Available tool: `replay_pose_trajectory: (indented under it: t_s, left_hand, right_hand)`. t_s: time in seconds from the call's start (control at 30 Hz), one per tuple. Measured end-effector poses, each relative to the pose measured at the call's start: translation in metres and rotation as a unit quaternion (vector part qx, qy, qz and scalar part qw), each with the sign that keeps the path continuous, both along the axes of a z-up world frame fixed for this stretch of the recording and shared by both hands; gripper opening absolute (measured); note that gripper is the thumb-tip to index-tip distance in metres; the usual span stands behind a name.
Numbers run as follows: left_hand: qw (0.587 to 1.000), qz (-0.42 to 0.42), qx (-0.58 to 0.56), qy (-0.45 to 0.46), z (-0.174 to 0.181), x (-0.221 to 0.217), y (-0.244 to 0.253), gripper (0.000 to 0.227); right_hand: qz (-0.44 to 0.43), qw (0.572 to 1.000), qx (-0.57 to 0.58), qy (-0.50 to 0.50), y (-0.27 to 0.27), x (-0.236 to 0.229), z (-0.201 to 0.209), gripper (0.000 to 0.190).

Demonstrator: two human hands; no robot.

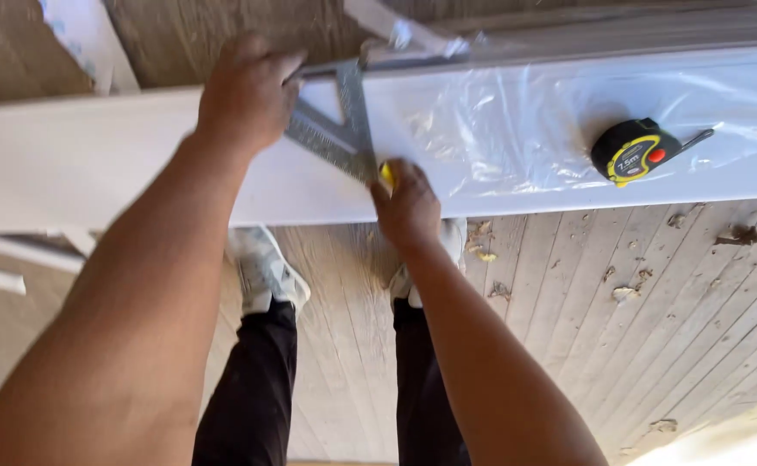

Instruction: Measure and mark a white trim board with a tape measure and square, then carry it to a different location.

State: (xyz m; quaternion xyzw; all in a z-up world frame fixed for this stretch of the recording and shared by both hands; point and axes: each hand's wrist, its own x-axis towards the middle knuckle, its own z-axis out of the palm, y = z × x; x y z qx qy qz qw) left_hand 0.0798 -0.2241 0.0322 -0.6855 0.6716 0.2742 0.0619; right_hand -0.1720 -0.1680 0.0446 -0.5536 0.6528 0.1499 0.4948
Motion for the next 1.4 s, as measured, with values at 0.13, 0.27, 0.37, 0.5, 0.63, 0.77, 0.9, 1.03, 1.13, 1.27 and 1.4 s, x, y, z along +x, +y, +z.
replay_pose_trajectory:
  t_s: [0.13, 0.27, 0.37, 0.5, 0.63, 0.77, 0.9, 1.03, 1.13, 1.27, 1.4]
  left_hand:
    - [0.999, 0.033, -0.005, 0.029, -0.014, 0.008, 0.018, 0.030]
    - [0.996, 0.007, -0.077, 0.044, -0.010, 0.009, 0.022, 0.029]
    - [0.995, 0.005, -0.097, 0.028, -0.021, 0.007, 0.021, 0.025]
    - [0.995, 0.017, -0.096, 0.019, -0.028, 0.008, 0.023, 0.024]
    - [0.997, 0.026, -0.071, 0.023, -0.019, 0.010, 0.024, 0.027]
    - [0.994, 0.026, -0.098, 0.029, -0.021, 0.005, 0.023, 0.025]
    - [0.994, 0.010, -0.108, 0.032, -0.025, 0.010, 0.024, 0.024]
    - [0.994, 0.012, -0.100, 0.035, -0.025, 0.010, 0.024, 0.025]
    - [0.994, 0.006, -0.106, 0.021, -0.025, 0.012, 0.024, 0.024]
    - [0.994, -0.003, -0.108, 0.013, -0.028, 0.010, 0.024, 0.024]
    - [0.995, 0.000, -0.102, 0.008, -0.028, 0.010, 0.023, 0.021]
  right_hand:
    - [0.000, 0.999, -0.032, 0.020, 0.011, 0.012, 0.001, 0.029]
    - [0.005, 0.994, -0.111, 0.012, 0.017, 0.016, -0.003, 0.020]
    - [0.003, 0.995, -0.102, 0.014, 0.018, 0.010, -0.016, 0.017]
    - [-0.004, 0.996, -0.086, 0.024, 0.015, 0.017, -0.007, 0.022]
    - [0.011, 0.994, -0.108, 0.014, 0.013, 0.020, -0.006, 0.024]
    - [-0.128, 0.991, -0.021, -0.031, -0.002, 0.018, 0.010, 0.027]
    - [-0.111, 0.974, -0.171, -0.098, -0.014, 0.012, 0.016, 0.027]
    - [-0.189, 0.938, -0.226, -0.182, -0.041, 0.024, 0.045, 0.033]
    - [-0.177, 0.924, -0.256, -0.224, -0.056, 0.037, 0.054, 0.021]
    - [-0.071, 0.921, -0.322, -0.209, -0.059, 0.042, 0.042, 0.017]
    - [-0.072, 0.928, -0.305, -0.201, -0.056, 0.043, 0.035, 0.019]
